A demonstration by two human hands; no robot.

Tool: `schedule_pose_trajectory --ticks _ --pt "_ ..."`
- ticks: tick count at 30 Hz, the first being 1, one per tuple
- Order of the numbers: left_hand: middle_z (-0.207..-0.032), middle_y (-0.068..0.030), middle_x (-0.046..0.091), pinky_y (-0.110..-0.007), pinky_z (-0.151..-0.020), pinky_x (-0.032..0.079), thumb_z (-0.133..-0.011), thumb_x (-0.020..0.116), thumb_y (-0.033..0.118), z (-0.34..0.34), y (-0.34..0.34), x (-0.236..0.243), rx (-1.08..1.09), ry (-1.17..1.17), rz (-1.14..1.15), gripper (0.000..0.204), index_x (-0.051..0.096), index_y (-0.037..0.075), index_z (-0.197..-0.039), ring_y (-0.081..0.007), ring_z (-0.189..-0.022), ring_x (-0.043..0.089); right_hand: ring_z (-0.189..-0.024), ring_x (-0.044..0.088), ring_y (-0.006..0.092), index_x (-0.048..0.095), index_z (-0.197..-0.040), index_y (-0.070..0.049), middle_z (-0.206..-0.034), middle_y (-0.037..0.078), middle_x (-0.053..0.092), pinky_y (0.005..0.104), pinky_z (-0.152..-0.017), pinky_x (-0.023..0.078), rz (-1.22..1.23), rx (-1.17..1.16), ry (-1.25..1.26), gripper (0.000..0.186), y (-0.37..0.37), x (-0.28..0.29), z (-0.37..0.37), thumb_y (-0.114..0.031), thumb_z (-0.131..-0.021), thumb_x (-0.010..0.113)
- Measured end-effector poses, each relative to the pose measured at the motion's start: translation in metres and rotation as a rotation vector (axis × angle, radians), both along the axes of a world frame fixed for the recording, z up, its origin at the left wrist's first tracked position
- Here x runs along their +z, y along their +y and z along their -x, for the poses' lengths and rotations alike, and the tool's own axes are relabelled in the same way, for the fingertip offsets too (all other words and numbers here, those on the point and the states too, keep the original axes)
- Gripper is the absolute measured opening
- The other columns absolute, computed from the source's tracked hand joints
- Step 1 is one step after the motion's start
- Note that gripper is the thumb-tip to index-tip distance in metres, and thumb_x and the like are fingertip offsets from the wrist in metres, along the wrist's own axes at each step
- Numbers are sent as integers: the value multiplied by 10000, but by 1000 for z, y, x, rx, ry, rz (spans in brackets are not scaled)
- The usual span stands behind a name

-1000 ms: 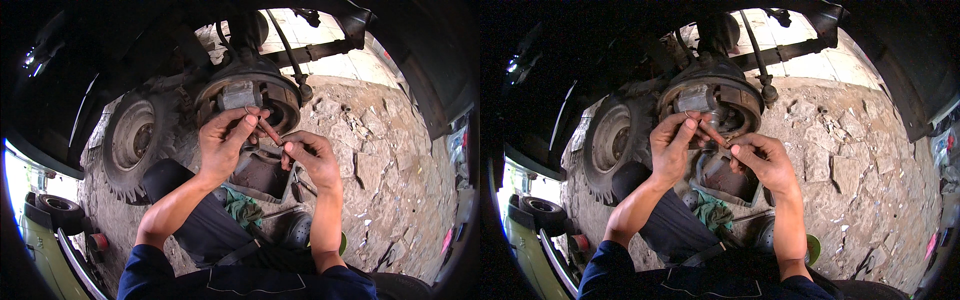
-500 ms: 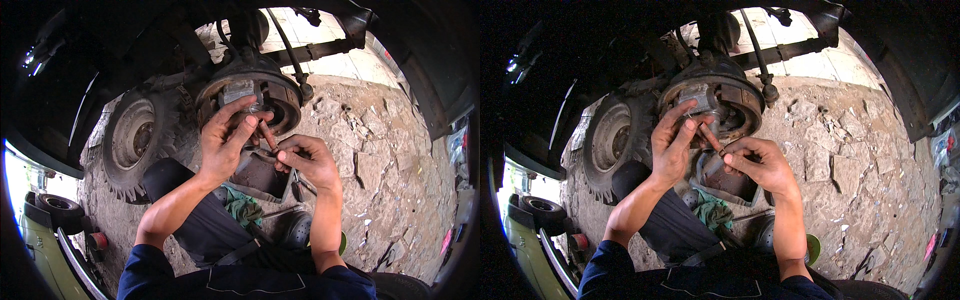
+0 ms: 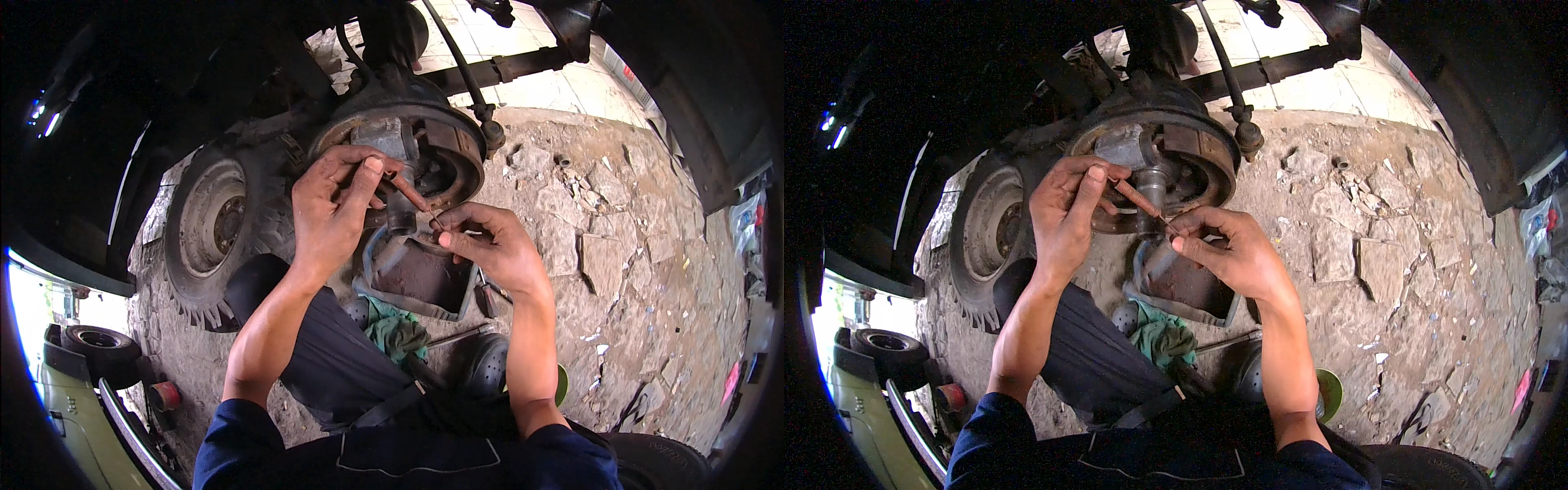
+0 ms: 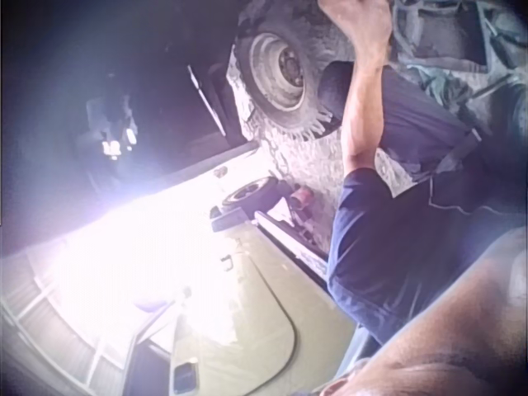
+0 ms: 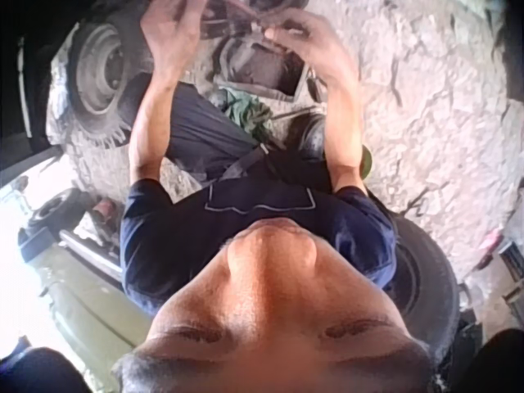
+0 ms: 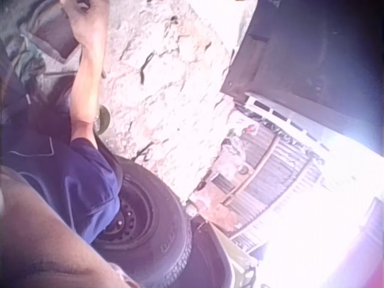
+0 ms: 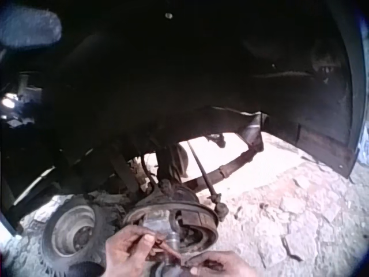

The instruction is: The person works on a drum brake assembly of a vehicle, handling springs and components with their hands and using a tool to adjust the mechanism.

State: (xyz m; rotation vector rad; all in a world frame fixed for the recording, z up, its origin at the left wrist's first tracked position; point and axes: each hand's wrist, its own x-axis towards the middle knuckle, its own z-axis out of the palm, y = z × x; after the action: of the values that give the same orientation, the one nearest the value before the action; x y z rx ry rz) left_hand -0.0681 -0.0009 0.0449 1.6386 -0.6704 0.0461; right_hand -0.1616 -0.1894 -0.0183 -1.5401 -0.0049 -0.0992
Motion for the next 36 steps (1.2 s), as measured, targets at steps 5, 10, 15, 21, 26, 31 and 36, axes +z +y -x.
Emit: schedule_pose_trajectory --ticks 5,10,15,21,26,31,36 --pt "-897 -80 693 -219 -621 487 -964 595 181 0 6 -14 29 -85 -99 168 607 13 -966 -82 -778 623 -795 618 142 685 -991 -1 -848 58 676 294 -698 493 253 -75 -157 207 -3 -11 -8 -163 -864 708" --pt "-798 -50 681 -216 -591 477 -951 621 210 3 2 -18 59 20 -188 209 605 10 -896 -62 -684 601 -674 592 113 674 -1014 3 -771 48 671 263 -603 476 90 -71 40 200 3 -2 -6 -173 -926 634" --pt "-739 -40 663 -213 -555 465 -954 615 223 -3 1 -19 79 104 -212 247 595 11 -829 -49 -609 574 -599 565 72 658 -984 17 -740 39 670 212 -519 433 -99 -79 27 211 9 1 -11 -184 -955 600" --pt "-660 -29 621 -201 -503 438 -951 624 248 -3 -1 -19 85 70 -220 301 581 15 -765 -41 -553 548 -576 549 73 666 -884 9 -697 31 647 228 -518 427 -60 -48 54 258 11 0 -10 -235 -950 617" --pt "-599 -58 602 -247 -482 435 -914 669 273 -5 -5 -21 110 80 -192 347 591 -16 -737 -88 -529 595 -575 526 69 672 -854 0 -676 8 611 227 -530 424 -105 45 140 286 19 5 -7 -266 -947 627" --pt "-557 -42 578 -246 -468 422 -907 679 263 -4 -6 -21 112 96 -202 347 584 -10 -717 -72 -518 578 -619 516 68 677 -845 3 -682 -4 595 239 -564 417 13 85 -13 277 26 -1 -9 -270 -879 714" --pt "-543 -38 564 -242 -451 401 -910 678 249 -1 -7 -24 134 45 -279 360 575 -5 -677 -59 -502 553 -658 499 84 677 -842 -8 -664 -17 554 262 -616 427 104 165 5 265 32 -4 -10 -258 -831 764"
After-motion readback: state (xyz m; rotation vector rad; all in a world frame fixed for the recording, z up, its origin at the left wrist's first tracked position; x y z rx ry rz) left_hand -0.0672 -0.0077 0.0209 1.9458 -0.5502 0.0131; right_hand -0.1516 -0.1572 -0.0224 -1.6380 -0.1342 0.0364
